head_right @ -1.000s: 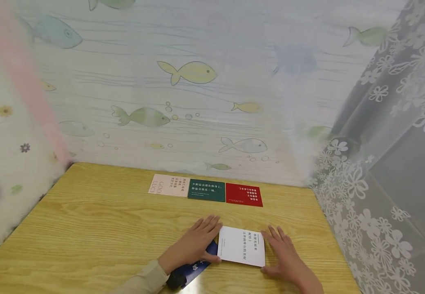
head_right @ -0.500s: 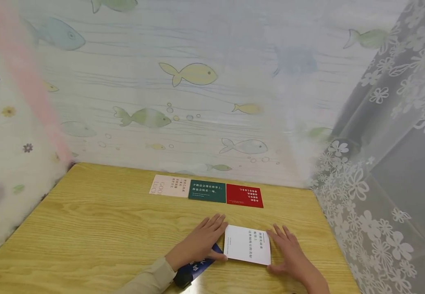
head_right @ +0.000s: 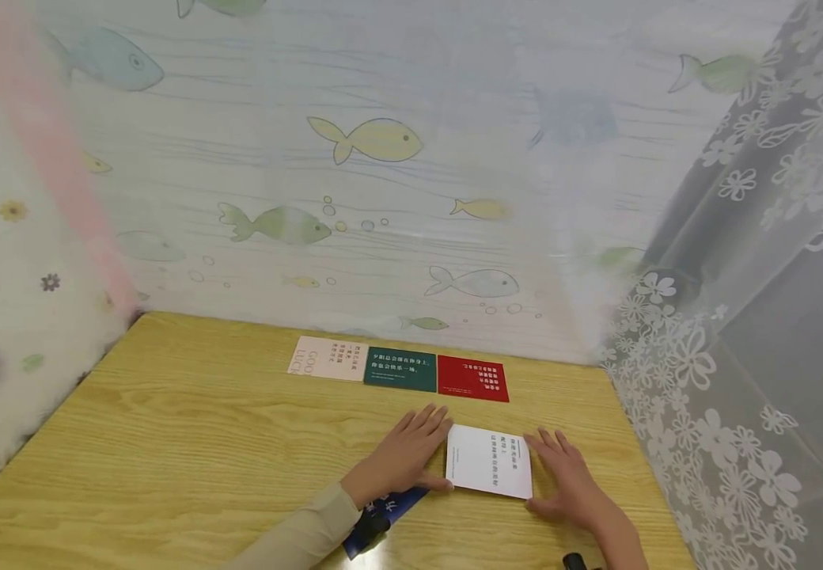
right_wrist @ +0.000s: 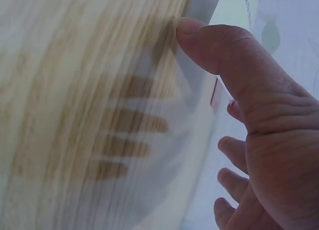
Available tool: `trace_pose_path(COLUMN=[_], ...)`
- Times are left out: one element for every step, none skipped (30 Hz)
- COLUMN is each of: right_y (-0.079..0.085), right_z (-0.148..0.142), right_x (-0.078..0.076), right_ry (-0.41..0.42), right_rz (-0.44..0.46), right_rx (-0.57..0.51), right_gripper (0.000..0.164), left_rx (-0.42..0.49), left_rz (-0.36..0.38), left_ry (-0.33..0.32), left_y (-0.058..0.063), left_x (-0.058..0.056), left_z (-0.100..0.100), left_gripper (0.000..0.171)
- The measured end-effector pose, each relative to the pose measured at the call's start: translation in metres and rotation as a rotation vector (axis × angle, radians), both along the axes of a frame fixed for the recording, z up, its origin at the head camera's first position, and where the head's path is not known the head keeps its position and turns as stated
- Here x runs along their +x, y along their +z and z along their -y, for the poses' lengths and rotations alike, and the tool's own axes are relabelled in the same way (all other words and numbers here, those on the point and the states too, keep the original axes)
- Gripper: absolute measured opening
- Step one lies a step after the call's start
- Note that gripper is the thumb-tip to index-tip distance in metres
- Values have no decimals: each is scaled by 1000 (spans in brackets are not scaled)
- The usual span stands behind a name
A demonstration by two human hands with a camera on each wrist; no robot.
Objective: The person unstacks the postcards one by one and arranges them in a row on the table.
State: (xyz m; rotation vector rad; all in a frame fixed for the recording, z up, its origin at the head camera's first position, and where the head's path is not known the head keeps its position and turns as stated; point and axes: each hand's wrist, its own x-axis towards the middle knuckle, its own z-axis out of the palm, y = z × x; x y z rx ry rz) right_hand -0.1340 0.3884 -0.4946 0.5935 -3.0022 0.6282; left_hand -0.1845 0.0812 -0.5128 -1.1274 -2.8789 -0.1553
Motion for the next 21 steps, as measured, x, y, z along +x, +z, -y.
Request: trace_pose_path(right_y=[0, 0, 1, 1, 1, 1, 1, 1, 0, 0, 0, 0, 0, 1, 2, 2, 3, 3, 3, 4, 5], right_z=[-1, -3, -4, -5, -6, -7, -9, -10, -12, -13, -14, -15, -16, -17, -18, -19, -21, -22, -24, -25, -27], right_x=[-1, -3, -4, -6, -7, -8, -10, -11, -13, -14, -15, -17, -18, -20, -21, -22, -24, -26, -28, -30, -32], right_ry=[-1, -1, -1, -3, -3, -2, 3, 5, 5, 6, 9, 8, 9, 5, 1, 3, 0, 3, 6, 3, 5], right_rz=[7, 12, 19, 26, 32, 30, 24, 18, 17, 17, 18, 19, 22, 34, 48, 49, 57, 54, 55, 62, 61], right_rx=[8, 11, 13, 10, 12, 16, 15, 15, 14, 14, 15, 19, 21, 24, 25, 37, 47, 64, 71, 74, 85], right_gripper=[95, 95, 95, 95, 95, 95, 95, 95, 94, 94, 93, 93, 93, 92, 92, 92, 92, 92, 92, 92, 92], left_rx=[-4, -6, -9, -12, -16, -20, -22, -24, -28, -29, -26, -20, -15, -12, -8, -4, 0, 0, 0, -2, 1], left_rz=[2, 0, -4, -6, -9, -11, -8, -1, 2, 9, 15, 22, 26, 27, 25, 30, 37, 44, 53, 63, 74], left_ry=[3, 5, 7, 9, 10, 12, 16, 20, 25, 29, 33, 36, 38, 39, 38, 36, 36, 37, 37, 37, 38], left_y=[1, 1, 1, 0, 0, -1, -2, -3, -4, -5, -7, -8, -9, -10, -10, -10, -10, -8, -7, -6, -5], left_x=[-1, -2, -4, -6, -8, -10, -12, -14, -16, -18, -20, -22, -24, -26, -27, -29, -31, -32, -34, -36, -38], left_z=[-2, -4, -6, -8, -10, -12, -14, -16, -18, -20, -22, -24, -25, -27, -28, -30, -31, -33, -35, -37, -39], left_gripper=[100, 101, 101, 101, 101, 101, 101, 101, 101, 101, 101, 101, 101, 101, 100, 100, 100, 100, 100, 99, 99])
